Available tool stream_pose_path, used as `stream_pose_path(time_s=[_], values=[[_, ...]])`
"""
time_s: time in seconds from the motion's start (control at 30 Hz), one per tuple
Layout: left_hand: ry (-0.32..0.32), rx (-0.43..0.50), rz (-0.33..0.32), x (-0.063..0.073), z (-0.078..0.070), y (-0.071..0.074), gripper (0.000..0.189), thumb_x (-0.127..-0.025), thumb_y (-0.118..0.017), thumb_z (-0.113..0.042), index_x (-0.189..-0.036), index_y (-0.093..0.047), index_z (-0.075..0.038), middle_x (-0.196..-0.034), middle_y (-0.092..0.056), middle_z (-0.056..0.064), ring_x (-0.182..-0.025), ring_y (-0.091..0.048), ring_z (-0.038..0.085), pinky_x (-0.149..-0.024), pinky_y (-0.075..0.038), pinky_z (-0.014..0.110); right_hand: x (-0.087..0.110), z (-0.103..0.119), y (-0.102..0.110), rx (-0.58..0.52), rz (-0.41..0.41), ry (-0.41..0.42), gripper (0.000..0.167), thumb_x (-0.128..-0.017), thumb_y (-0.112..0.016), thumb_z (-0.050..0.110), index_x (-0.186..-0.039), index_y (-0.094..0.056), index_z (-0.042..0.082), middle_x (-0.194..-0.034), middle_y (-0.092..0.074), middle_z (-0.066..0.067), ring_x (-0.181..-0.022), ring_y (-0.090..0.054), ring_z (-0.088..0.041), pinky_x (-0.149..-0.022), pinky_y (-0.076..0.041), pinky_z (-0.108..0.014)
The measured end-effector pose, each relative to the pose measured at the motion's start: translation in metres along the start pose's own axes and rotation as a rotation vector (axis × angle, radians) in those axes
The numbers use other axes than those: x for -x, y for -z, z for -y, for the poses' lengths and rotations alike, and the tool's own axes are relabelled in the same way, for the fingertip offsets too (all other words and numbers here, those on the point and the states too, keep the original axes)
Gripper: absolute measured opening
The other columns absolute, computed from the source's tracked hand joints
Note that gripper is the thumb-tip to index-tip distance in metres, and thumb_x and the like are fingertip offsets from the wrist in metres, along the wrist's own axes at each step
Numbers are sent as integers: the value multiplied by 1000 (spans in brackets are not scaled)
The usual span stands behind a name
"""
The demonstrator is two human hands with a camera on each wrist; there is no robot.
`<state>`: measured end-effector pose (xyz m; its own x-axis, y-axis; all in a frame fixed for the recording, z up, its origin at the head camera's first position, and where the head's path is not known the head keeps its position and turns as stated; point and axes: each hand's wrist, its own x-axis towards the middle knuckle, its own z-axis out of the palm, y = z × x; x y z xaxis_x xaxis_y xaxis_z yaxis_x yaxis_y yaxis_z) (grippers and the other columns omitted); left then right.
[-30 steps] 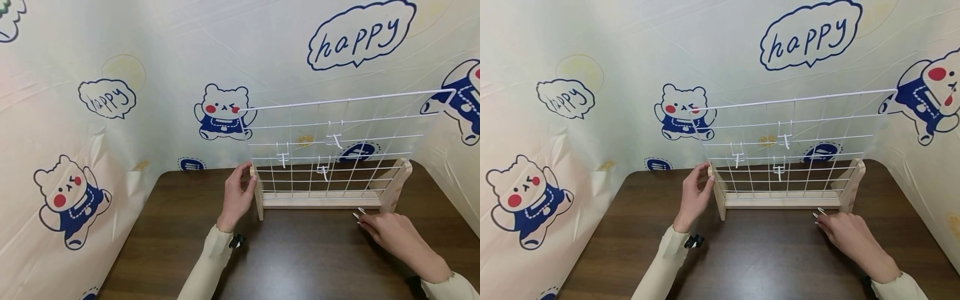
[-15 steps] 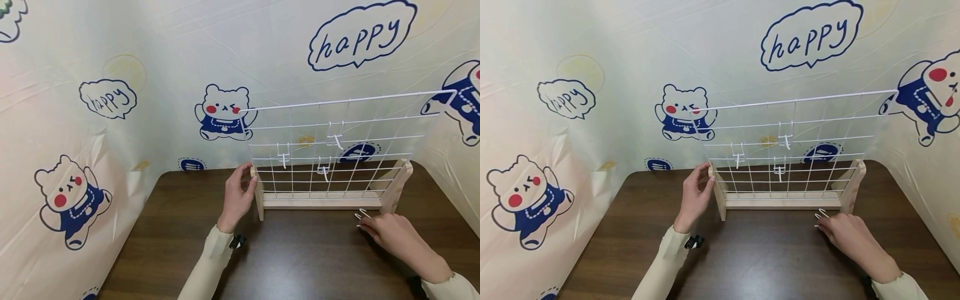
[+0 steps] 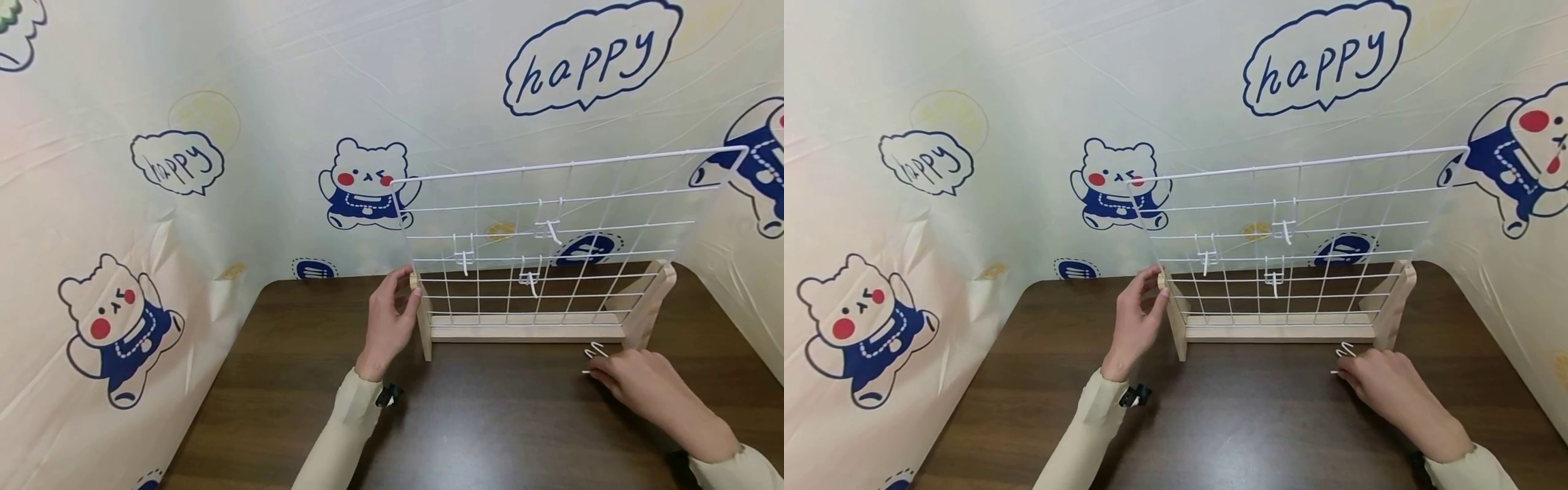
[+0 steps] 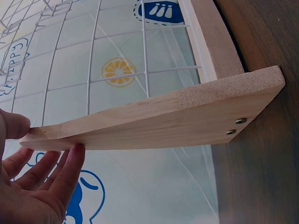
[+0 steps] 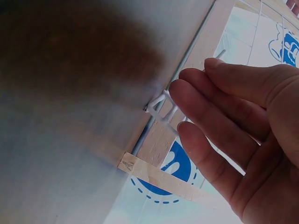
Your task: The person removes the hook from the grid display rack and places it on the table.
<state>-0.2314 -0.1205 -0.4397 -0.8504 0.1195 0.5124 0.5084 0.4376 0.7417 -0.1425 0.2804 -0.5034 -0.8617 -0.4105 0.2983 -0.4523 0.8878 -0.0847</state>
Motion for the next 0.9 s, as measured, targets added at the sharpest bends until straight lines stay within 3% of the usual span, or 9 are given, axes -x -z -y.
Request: stream_pose_path(time_s=[0.37,0.9], values=[[10,-17,7,0,1,-1,39,-104,-64,-17,-142,-58,-14,-136,-67,7,-121,-71,24,-91,-65,43,1,0,0,-2,9,-6,18,-79,-88,19,-78,-71,25,-55,-55,10,-47,-50,-11,-43,-41,-38],[-1,-21,-1,0,0,-1,39,-104,-64,-18,-142,-58,-13,-136,-67,11,-121,-71,26,-91,-65,45,-1,2,1,48,69,2,30,-77,-88,13,-71,-62,26,-54,-52,8,-46,-48,-14,-41,-39,-39]])
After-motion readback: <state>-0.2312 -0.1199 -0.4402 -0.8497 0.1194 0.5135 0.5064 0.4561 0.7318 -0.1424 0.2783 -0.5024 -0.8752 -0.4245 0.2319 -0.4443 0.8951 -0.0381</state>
